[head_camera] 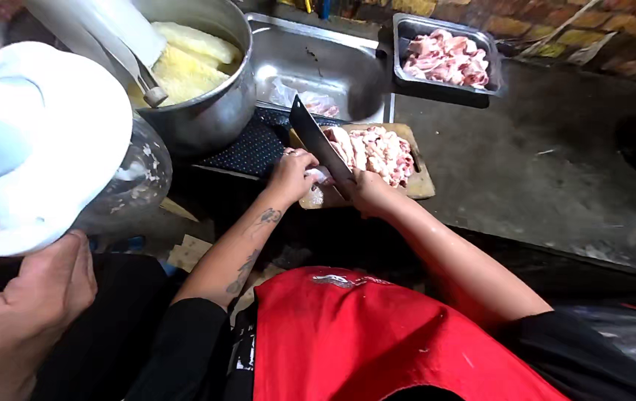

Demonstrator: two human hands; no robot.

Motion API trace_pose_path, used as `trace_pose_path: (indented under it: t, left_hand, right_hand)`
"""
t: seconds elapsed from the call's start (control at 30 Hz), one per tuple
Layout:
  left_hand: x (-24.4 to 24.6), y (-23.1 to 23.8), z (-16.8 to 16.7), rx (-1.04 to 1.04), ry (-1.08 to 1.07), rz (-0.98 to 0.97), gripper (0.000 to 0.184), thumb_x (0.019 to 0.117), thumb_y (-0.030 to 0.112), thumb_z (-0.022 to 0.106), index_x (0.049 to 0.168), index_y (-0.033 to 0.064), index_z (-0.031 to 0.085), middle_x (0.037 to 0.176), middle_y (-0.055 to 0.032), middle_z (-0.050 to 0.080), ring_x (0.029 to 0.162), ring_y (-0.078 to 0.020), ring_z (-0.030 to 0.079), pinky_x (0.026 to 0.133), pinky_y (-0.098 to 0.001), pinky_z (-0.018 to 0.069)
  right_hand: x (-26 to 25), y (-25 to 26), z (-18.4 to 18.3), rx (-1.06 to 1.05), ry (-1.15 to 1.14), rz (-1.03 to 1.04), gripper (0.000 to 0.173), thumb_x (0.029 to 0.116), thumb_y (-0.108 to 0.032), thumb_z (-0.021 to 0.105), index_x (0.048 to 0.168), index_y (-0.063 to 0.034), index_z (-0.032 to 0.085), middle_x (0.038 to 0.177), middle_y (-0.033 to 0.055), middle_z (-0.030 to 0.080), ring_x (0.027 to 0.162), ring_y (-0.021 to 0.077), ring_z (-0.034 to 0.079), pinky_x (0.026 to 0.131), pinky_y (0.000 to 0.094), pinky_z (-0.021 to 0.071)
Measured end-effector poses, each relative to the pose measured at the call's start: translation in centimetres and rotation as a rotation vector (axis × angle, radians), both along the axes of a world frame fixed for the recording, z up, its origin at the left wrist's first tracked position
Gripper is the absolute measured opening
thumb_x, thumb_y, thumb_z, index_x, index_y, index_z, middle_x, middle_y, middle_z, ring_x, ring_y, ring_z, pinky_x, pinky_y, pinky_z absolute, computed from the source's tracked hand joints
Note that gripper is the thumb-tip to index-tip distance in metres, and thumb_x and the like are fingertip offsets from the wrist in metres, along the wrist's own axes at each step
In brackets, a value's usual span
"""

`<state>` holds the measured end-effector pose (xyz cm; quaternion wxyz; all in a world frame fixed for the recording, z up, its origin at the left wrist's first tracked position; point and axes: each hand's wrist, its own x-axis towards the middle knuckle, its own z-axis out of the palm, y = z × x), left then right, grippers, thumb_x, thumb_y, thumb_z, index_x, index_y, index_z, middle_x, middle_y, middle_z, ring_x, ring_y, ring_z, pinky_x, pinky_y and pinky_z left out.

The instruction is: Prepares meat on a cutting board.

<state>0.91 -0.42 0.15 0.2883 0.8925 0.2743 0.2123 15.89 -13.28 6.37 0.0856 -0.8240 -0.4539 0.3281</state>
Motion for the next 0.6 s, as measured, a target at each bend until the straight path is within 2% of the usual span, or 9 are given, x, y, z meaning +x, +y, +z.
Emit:
trace_pose_path:
  t: [0.07, 0.13, 0.17, 0.23, 0.3, 0.4, 0.47, 0.53, 0.6]
  left_hand:
    - [0.4, -0.1, -0.4, -0.010, 0.000, -0.055, 0.024, 0.0905, 0.011, 0.076, 0.113, 0.0013, 0.075, 0.120, -0.0171, 0.072, 0.122, -0.0351, 0.063, 0.110, -0.0520, 0.0457]
    - [0.7, 0.1, -0.6, -0.041, 0.015, -0.079, 0.028, 0.0903, 0.009, 0.076, 0.116, -0.0011, 0.072, 0.122, -0.0196, 0.071, 0.122, -0.0353, 0.064, 0.110, -0.0519, 0.0468]
    - [0.7, 0.2, -0.7, -0.052, 0.025, -0.073, 0.029, 0.0894, 0.007, 0.076, 0.117, -0.0016, 0.072, 0.123, -0.0204, 0.070, 0.122, -0.0360, 0.064, 0.110, -0.0526, 0.0469]
    - [0.9, 0.4, -0.5, -0.036, 0.052, -0.067, 0.032, 0.0859, 0.000, 0.074, 0.117, -0.0016, 0.072, 0.123, -0.0211, 0.070, 0.122, -0.0369, 0.064, 0.109, -0.0542, 0.0470]
    - [1.4, 0.3, -0.3, -0.002, 0.079, -0.058, 0.036, 0.0792, -0.006, 0.073, 0.115, -0.0009, 0.073, 0.118, -0.0202, 0.071, 0.118, -0.0363, 0.066, 0.106, -0.0544, 0.0495]
    - [1.6, 0.4, 0.1, -0.019, 0.101, 0.003, 0.027, 0.0834, 0.000, 0.074, 0.110, -0.0018, 0.071, 0.113, -0.0216, 0.070, 0.112, -0.0373, 0.067, 0.100, -0.0557, 0.0515]
    - [1.5, 0.5, 0.1, -0.053, 0.087, 0.081, 0.024, 0.0848, 0.005, 0.075, 0.107, -0.0023, 0.067, 0.111, -0.0223, 0.069, 0.109, -0.0377, 0.067, 0.097, -0.0558, 0.0526]
    - [1.3, 0.5, -0.2, -0.065, 0.058, 0.179, 0.025, 0.0843, 0.006, 0.074, 0.106, -0.0023, 0.065, 0.106, -0.0226, 0.069, 0.103, -0.0382, 0.068, 0.091, -0.0560, 0.0546]
    - [0.9, 0.6, -0.4, -0.114, 0.010, 0.277, 0.028, 0.0851, 0.009, 0.074, 0.108, -0.0023, 0.062, 0.102, -0.0221, 0.070, 0.098, -0.0386, 0.069, 0.086, -0.0579, 0.0548]
  right_hand:
    - [0.0, 0.2, 0.1, -0.014, 0.013, -0.003, 0.033, 0.1128, -0.028, 0.042, 0.120, 0.0007, 0.057, 0.079, 0.0179, 0.062, 0.057, 0.0279, 0.063, 0.057, 0.0463, 0.0564]
    - [-0.1, 1.3, 0.0, 0.000, -0.040, 0.034, 0.033, 0.1123, -0.027, 0.043, 0.120, 0.0015, 0.058, 0.084, 0.0196, 0.064, 0.064, 0.0308, 0.067, 0.061, 0.0494, 0.0577]
    - [-0.2, 2.2, -0.1, 0.029, -0.069, 0.057, 0.034, 0.1111, -0.027, 0.045, 0.120, 0.0027, 0.059, 0.090, 0.0222, 0.066, 0.073, 0.0350, 0.069, 0.067, 0.0545, 0.0576]
    - [-0.2, 4.7, -0.4, 0.079, -0.059, 0.087, 0.036, 0.1079, -0.025, 0.052, 0.129, 0.0028, 0.060, 0.109, 0.0274, 0.068, 0.101, 0.0435, 0.068, 0.088, 0.0658, 0.0525]
    - [0.2, 6.5, -1.0, 0.131, -0.061, 0.128, 0.036, 0.1060, -0.023, 0.054, 0.131, 0.0014, 0.060, 0.116, 0.0263, 0.068, 0.111, 0.0429, 0.067, 0.094, 0.0657, 0.0511]
    - [0.2, 4.9, -0.4, 0.083, -0.066, 0.134, 0.036, 0.1086, -0.025, 0.050, 0.131, 0.0023, 0.059, 0.112, 0.0258, 0.068, 0.106, 0.0417, 0.068, 0.091, 0.0632, 0.0530]
    - [0.2, 1.8, 0.0, 0.029, -0.098, 0.109, 0.033, 0.1102, -0.028, 0.046, 0.121, -0.0006, 0.060, 0.097, 0.0223, 0.068, 0.088, 0.0390, 0.070, 0.076, 0.0605, 0.0563]
    - [0.6, -0.2, -0.4, 0.017, -0.109, 0.083, 0.033, 0.1104, -0.028, 0.045, 0.122, -0.0022, 0.062, 0.093, 0.0216, 0.069, 0.084, 0.0396, 0.070, 0.073, 0.0616, 0.0558]
    - [0.7, 0.1, -0.5, 0.012, -0.084, 0.061, 0.033, 0.1107, -0.028, 0.044, 0.121, -0.0025, 0.062, 0.094, 0.0214, 0.069, 0.084, 0.0391, 0.070, 0.074, 0.0613, 0.0557]
